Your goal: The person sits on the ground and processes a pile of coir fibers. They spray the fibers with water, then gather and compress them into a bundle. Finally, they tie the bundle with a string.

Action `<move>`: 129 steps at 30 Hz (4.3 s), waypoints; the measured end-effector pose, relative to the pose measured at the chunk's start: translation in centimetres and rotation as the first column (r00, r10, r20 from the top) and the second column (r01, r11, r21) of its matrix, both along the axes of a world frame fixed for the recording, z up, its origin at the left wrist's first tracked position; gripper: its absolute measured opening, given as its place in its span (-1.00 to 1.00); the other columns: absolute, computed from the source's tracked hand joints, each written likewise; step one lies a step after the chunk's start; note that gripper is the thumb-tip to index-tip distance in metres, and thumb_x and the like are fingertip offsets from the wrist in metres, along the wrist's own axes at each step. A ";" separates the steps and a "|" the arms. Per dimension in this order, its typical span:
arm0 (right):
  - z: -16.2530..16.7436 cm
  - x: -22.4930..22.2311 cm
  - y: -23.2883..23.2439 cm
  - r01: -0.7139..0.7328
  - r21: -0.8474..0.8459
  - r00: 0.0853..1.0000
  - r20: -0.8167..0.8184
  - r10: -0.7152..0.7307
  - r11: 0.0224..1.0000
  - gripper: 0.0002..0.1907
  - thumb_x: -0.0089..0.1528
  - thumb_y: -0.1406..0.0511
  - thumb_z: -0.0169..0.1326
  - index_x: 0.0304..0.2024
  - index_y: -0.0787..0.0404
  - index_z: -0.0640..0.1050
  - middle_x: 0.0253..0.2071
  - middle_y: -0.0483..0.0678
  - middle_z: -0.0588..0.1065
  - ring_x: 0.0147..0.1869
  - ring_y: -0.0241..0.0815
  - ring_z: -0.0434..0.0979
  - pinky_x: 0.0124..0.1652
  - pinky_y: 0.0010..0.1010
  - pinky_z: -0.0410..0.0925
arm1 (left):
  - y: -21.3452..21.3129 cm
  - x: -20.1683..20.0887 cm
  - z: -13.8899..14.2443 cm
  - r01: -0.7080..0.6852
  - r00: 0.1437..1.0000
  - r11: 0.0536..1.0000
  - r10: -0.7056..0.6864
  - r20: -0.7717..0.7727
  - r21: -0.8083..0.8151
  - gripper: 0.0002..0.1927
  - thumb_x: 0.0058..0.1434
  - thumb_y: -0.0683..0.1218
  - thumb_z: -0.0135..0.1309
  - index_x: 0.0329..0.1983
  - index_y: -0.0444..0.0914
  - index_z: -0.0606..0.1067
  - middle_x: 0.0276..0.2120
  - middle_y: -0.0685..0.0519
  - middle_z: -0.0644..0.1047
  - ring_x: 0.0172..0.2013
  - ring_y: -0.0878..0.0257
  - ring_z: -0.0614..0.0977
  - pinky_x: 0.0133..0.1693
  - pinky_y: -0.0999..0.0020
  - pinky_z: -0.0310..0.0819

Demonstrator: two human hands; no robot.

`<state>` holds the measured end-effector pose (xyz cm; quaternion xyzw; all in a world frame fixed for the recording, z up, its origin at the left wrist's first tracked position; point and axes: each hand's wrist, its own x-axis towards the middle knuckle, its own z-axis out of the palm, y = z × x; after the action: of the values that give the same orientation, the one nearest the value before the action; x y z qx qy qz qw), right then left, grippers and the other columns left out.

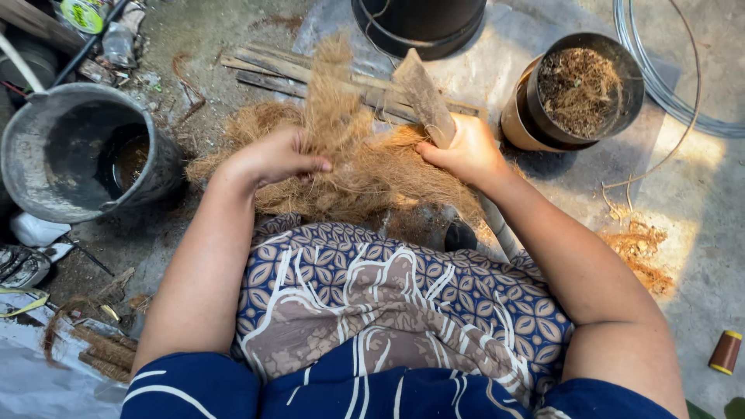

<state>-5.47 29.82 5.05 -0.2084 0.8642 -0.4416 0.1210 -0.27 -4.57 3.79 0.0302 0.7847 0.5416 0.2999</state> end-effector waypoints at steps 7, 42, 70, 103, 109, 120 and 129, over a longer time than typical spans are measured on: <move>1.4 -0.4 0.7 -0.164 -0.142 0.985 0.038 0.171 0.976 -0.51 0.09 0.25 0.22 0.05 0.28 0.51 -0.10 -0.06 0.58 -0.02 -0.32 0.53 0.00 -0.39 0.41 | 2.8 1.5 3.1 0.380 0.919 0.789 -0.383 0.098 -0.482 -0.57 0.19 0.13 0.34 -0.26 -0.38 0.69 -0.36 -0.20 0.65 -0.33 0.05 0.61 -0.23 0.11 0.52; 3.6 3.1 2.1 -0.121 -0.041 0.980 -0.167 0.113 0.992 -0.57 0.07 0.25 0.25 -0.06 0.31 0.55 -0.26 0.12 0.59 -0.21 -0.13 0.60 -0.11 -0.30 0.43 | 7.2 1.0 1.5 -0.508 0.656 0.853 0.475 -0.586 0.123 -0.81 0.47 -0.15 0.05 -0.26 -0.33 0.56 -0.47 0.11 0.48 -0.43 0.39 0.40 -0.36 0.44 0.31; 8.8 7.2 10.6 -0.219 0.087 0.872 -0.430 0.235 0.972 -0.13 0.29 0.10 0.40 0.46 0.28 0.24 0.33 0.21 0.38 0.32 0.14 0.51 0.27 -0.16 0.39 | 12.4 2.2 0.8 -0.365 0.824 0.644 0.560 -0.089 0.673 -0.31 0.27 -0.22 0.34 0.35 -0.15 0.22 0.21 0.04 0.44 0.25 0.17 0.51 0.34 0.20 0.43; -22.5 22.8 33.2 0.821 -0.338 0.298 -0.433 -0.851 0.460 -0.30 0.13 0.46 0.17 0.32 0.39 0.28 0.18 0.21 0.35 0.14 0.11 0.38 0.12 -0.18 0.33 | 3.9 -0.3 -7.7 -0.476 0.878 0.879 0.477 0.033 -0.028 -0.52 0.26 0.12 0.34 0.07 -0.29 0.56 -0.12 0.05 0.58 -0.19 0.21 0.52 -0.20 0.25 0.35; -10.3 11.9 25.1 0.198 -0.208 0.980 0.059 -0.190 0.958 -0.55 0.27 0.29 0.20 0.20 0.27 0.51 0.09 0.05 0.54 -0.21 -0.10 0.45 -0.18 -0.31 0.34 | 3.0 -4.6 -13.8 -0.398 0.916 0.916 0.394 -0.074 -0.053 -0.49 0.22 0.21 0.25 0.00 -0.27 0.59 -0.23 0.08 0.61 -0.33 0.27 0.53 -0.31 0.31 0.44; -10.6 0.3 2.9 -0.578 0.060 0.812 -0.061 0.581 0.814 -0.72 0.13 0.23 0.20 -0.12 0.15 0.55 -0.27 0.00 0.54 -0.20 0.04 0.59 -0.23 -0.20 0.43 | -1.7 -4.9 -20.5 -0.429 0.897 0.903 0.423 -0.126 -0.027 -0.46 0.07 0.05 0.40 0.04 -0.30 0.54 -0.06 -0.03 0.65 -0.06 0.18 0.65 0.04 0.23 0.51; -17.7 1.9 -7.3 -0.428 -0.039 0.904 -0.023 0.427 0.903 -0.76 0.16 0.25 0.24 -0.19 0.20 0.52 -0.33 0.04 0.50 -0.26 0.06 0.55 -0.23 -0.24 0.40 | -10.6 -1.2 -23.1 -0.505 0.863 0.809 0.480 -0.160 -0.302 -0.50 0.06 -0.10 0.35 0.09 -0.24 0.54 -0.03 -0.05 0.63 -0.05 0.16 0.64 0.02 0.29 0.50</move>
<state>-3.61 22.57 -12.62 -0.3985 0.7885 -0.4215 0.2043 -1.44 -15.14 -19.33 -0.2048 0.8564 0.4585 0.1200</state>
